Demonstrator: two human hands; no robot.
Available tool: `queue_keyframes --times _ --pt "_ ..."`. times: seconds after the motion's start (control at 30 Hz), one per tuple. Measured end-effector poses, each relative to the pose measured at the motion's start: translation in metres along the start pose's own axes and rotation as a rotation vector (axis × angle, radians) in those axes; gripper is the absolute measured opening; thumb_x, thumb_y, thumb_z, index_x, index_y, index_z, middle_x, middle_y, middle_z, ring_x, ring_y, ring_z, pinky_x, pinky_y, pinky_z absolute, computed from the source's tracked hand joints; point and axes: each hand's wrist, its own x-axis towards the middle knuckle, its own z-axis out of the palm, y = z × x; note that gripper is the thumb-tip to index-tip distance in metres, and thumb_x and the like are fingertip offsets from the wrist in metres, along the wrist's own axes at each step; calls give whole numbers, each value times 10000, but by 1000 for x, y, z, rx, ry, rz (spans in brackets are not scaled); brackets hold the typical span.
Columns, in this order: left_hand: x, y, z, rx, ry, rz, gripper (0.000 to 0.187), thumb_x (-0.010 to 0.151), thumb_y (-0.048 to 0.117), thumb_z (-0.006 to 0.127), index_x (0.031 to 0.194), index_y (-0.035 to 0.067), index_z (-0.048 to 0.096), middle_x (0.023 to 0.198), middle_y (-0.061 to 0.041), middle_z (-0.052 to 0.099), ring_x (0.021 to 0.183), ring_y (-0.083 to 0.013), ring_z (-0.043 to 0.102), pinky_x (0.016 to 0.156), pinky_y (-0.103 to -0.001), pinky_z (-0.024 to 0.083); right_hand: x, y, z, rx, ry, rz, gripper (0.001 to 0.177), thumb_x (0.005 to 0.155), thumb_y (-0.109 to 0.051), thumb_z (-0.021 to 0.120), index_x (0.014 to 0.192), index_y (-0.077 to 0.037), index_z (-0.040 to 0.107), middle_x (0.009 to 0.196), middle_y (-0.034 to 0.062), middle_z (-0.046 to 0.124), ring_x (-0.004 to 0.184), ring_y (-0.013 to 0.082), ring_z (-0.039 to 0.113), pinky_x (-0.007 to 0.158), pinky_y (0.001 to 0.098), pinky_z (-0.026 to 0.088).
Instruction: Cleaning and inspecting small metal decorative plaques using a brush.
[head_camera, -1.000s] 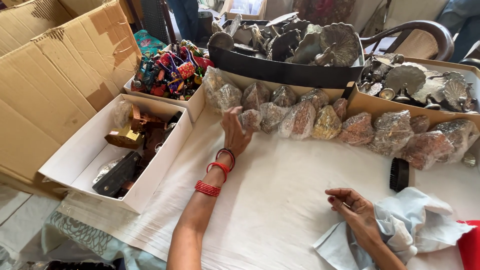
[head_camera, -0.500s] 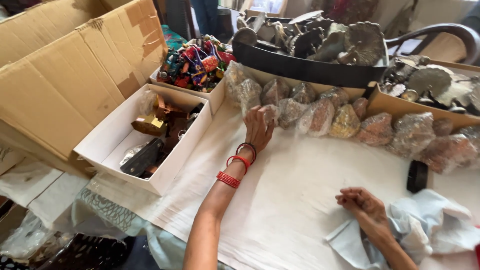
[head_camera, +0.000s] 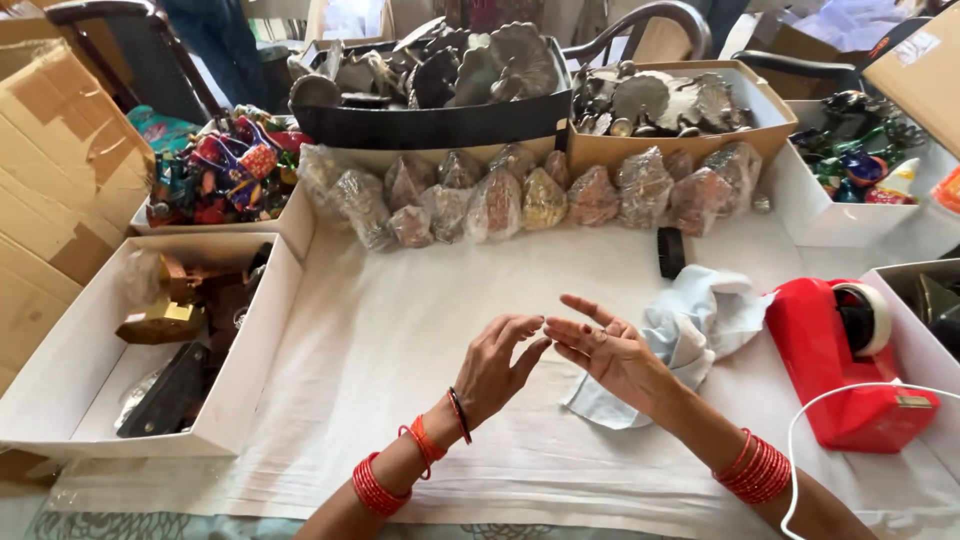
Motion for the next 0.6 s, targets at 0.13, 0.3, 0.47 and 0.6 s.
queue_keyframes --times 0.13,0.3,0.47,0.6 --pt "6 11 -1 69 41 87 278 927 80 759 1173 44 635 1091 -120 685 932 -292 702 776 -382 592 -2 0 2 62 -46 17 665 974 -111 645 1557 -9 343 1395 233 608 1315 291 584 1161 427 438" --pt "9 3 -5 125 48 166 222 926 54 765 1129 51 674 1053 -91 708 923 -285 700 758 -382 589 -4 4 3 160 -91 53 710 982 -104 659 1595 -23 310 1405 208 600 1309 257 581 1167 440 428" --pt "7 -12 -12 294 -5 338 222 915 41 751 1125 8 686 1052 -102 710 945 -273 699 794 -382 590 -3 10 0 148 -91 74 730 981 -129 652 1608 -43 287 1435 214 574 1342 259 555 1168 453 424" --pt "0 -23 -8 542 -59 454 217 899 62 726 1098 -19 697 1009 -104 705 919 -251 691 815 -385 578 -2 16 -1 79 -95 73 743 983 -148 638 1619 -70 262 1504 208 516 1369 254 522 1174 455 415"
